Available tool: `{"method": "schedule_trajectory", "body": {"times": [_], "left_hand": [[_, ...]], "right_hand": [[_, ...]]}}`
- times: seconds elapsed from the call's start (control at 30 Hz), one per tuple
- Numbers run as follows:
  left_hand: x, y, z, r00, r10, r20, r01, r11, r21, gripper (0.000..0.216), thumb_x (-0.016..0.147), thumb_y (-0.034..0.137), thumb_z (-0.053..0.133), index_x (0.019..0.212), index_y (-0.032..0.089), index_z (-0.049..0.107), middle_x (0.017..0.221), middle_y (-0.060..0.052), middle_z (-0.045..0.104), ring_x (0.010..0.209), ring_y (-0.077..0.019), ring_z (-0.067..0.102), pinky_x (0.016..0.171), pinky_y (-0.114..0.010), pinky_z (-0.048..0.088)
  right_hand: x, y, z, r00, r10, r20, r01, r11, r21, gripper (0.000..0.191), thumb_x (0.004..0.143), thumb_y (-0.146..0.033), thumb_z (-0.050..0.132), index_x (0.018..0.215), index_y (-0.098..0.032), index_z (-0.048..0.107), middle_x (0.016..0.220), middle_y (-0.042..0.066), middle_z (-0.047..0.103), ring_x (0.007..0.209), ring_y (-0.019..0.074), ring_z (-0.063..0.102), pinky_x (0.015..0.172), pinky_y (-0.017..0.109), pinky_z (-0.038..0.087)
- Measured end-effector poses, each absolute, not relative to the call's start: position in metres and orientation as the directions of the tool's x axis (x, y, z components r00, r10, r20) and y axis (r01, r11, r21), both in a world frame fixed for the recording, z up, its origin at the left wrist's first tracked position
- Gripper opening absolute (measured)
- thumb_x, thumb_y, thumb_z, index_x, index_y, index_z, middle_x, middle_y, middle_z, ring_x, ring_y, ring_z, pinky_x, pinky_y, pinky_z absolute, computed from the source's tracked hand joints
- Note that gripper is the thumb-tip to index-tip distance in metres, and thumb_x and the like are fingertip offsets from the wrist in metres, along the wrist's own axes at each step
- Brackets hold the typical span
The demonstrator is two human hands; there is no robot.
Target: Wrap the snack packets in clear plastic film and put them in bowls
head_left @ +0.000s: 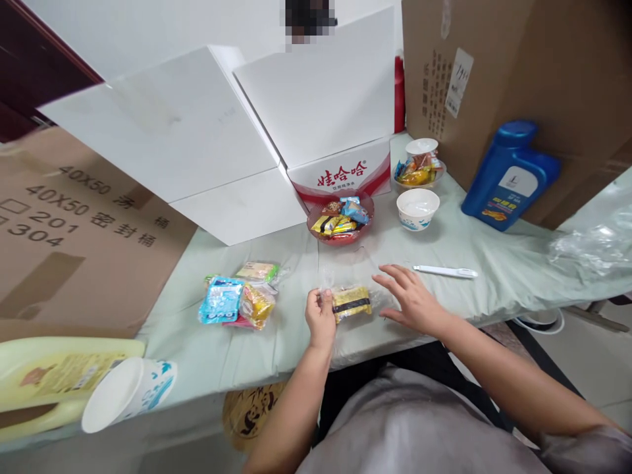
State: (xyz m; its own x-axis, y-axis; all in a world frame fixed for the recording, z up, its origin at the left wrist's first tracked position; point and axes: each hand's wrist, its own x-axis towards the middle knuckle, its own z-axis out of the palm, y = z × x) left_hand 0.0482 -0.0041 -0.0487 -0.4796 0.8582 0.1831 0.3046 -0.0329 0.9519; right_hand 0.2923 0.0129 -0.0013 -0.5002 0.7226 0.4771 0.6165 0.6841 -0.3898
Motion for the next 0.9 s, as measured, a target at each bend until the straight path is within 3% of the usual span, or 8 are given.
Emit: {"method": "schedule_trajectory", "body": {"times": [0.1, 0.2, 0.3, 0.43, 0.5, 0.6, 0.73, 0.9], "left_hand": [[0.042, -0.001, -0.043, -0.467, 0.87, 0.161, 0.256, -0.041, 0.966, 0.039, 0.083, 0.057, 0.059, 0.076, 0.019, 0.052, 0.063, 0.004, 0.052, 0.056, -0.01, 0.051, 0.056, -0.021, 0.042], [0.025, 0.007, -0.04, -0.504, 0.849, 0.159, 0.216, -0.055, 0.975, 0.038, 0.082, 0.056, 0.058, 0.076, 0.019, 0.049, 0.064, 0.004, 0.051, 0.054, -0.0098, 0.05, 0.053, -0.021, 0.042], [0.007, 0.012, -0.039, -0.581, 0.79, 0.195, 0.221, -0.078, 0.972, 0.033, 0.081, 0.051, 0.06, 0.085, 0.02, 0.049, 0.073, 0.003, 0.052, 0.057, -0.0096, 0.051, 0.054, -0.022, 0.042], [0.0, -0.001, -0.029, -0.646, 0.679, 0.348, 0.341, -0.151, 0.928, 0.03, 0.079, 0.036, 0.065, 0.101, 0.02, 0.051, 0.098, -0.002, 0.054, 0.085, -0.0127, 0.056, 0.074, -0.025, 0.047], [0.005, -0.013, -0.018, -0.549, 0.627, 0.553, 0.537, -0.243, 0.808, 0.024, 0.083, 0.03, 0.062, 0.102, 0.02, 0.053, 0.103, -0.006, 0.056, 0.096, -0.0164, 0.056, 0.082, -0.03, 0.047], [0.017, -0.028, -0.002, -0.109, 0.67, 0.734, 0.76, -0.42, 0.496, 0.011, 0.088, 0.021, 0.054, 0.099, 0.019, 0.058, 0.098, -0.007, 0.061, 0.097, -0.0195, 0.059, 0.085, -0.035, 0.05], [0.032, -0.034, 0.004, 0.421, 0.825, 0.376, 0.754, -0.549, 0.361, 0.028, 0.089, 0.024, 0.057, 0.116, 0.023, 0.06, 0.118, -0.008, 0.065, 0.117, -0.0247, 0.057, 0.101, -0.044, 0.047], [0.027, -0.035, -0.007, 0.391, 0.916, 0.093, 0.849, -0.398, 0.348, 0.055, 0.081, 0.037, 0.069, 0.133, 0.025, 0.053, 0.139, -0.012, 0.053, 0.134, -0.0321, 0.043, 0.11, -0.055, 0.036]], "right_hand": [[0.284, 0.039, 0.001, -0.502, 0.79, 0.35, 0.635, 0.612, -0.471, 0.025, 0.091, -0.024, 0.054, 0.113, -0.02, 0.066, 0.113, 0.01, 0.069, 0.102, 0.025, 0.063, 0.087, 0.039, 0.048], [0.293, 0.074, 0.006, -0.322, 0.894, 0.311, 0.724, 0.444, -0.528, 0.022, 0.091, -0.019, 0.049, 0.1, -0.02, 0.069, 0.096, 0.007, 0.073, 0.087, 0.0216, 0.066, 0.078, 0.034, 0.049], [0.302, 0.092, 0.014, -0.161, 0.888, 0.432, 0.813, 0.367, -0.452, 0.02, 0.088, -0.021, 0.053, 0.101, -0.017, 0.068, 0.1, 0.011, 0.072, 0.093, 0.0272, 0.064, 0.079, 0.038, 0.048], [0.295, 0.072, 0.024, -0.187, 0.777, 0.601, 0.726, 0.521, -0.448, 0.019, 0.091, -0.024, 0.052, 0.102, -0.016, 0.065, 0.096, 0.012, 0.07, 0.093, 0.027, 0.062, 0.081, 0.04, 0.049], [0.285, 0.053, 0.026, -0.264, 0.73, 0.63, 0.611, 0.632, -0.477, 0.018, 0.094, -0.025, 0.049, 0.1, -0.018, 0.064, 0.092, 0.01, 0.069, 0.09, 0.0234, 0.062, 0.081, 0.037, 0.05], [0.269, 0.034, 0.025, -0.443, 0.684, 0.579, 0.474, 0.727, -0.496, 0.018, 0.097, -0.026, 0.047, 0.103, -0.02, 0.063, 0.097, 0.008, 0.069, 0.092, 0.0209, 0.063, 0.082, 0.035, 0.051], [0.253, 0.034, 0.009, -0.573, 0.686, 0.448, 0.471, 0.724, -0.505, 0.025, 0.096, -0.025, 0.048, 0.117, -0.018, 0.061, 0.115, 0.012, 0.066, 0.109, 0.0233, 0.059, 0.094, 0.041, 0.05], [0.245, 0.042, -0.019, -0.593, 0.751, 0.291, 0.611, 0.655, -0.445, 0.044, 0.089, -0.026, 0.06, 0.13, -0.014, 0.055, 0.131, 0.016, 0.057, 0.121, 0.0286, 0.051, 0.102, 0.047, 0.043]]}}
